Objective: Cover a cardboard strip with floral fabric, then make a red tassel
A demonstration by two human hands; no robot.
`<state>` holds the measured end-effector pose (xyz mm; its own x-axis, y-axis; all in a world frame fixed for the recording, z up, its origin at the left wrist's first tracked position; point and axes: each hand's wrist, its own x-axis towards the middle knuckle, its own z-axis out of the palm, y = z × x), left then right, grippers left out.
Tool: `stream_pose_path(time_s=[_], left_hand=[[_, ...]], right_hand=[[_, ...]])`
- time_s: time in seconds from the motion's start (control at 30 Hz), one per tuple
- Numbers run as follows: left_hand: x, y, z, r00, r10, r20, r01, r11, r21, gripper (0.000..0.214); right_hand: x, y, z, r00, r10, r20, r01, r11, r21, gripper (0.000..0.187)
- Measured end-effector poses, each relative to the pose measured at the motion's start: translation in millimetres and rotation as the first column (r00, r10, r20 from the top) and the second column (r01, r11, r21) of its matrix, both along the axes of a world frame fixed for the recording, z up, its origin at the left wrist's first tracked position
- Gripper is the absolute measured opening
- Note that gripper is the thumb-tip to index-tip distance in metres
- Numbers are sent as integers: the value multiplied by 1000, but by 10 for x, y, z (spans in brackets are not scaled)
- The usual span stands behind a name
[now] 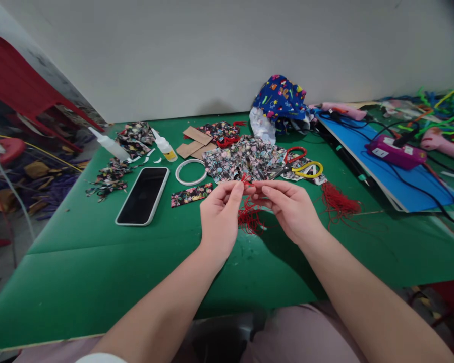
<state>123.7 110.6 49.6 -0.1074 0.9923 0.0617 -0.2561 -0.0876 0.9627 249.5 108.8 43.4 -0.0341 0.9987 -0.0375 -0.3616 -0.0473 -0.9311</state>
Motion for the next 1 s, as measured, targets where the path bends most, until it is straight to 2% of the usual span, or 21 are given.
stream_pose_path(time_s=[0.5,0.8,1.0], left_hand=[[-24,17,-31,998,-51,21,51,999,-16,15],[-14,-34,16,968,-13,-249,27,998,51,14],[-12,-62,29,930,-77,-358,99,994,43,13]], right_hand=[[7,4,2,1000,4,31,-5,1000,28,13],[-17,-31,14,988,-33,150,12,990,140,20],[0,-2,-24,978,-146,146,122,980,160,8]])
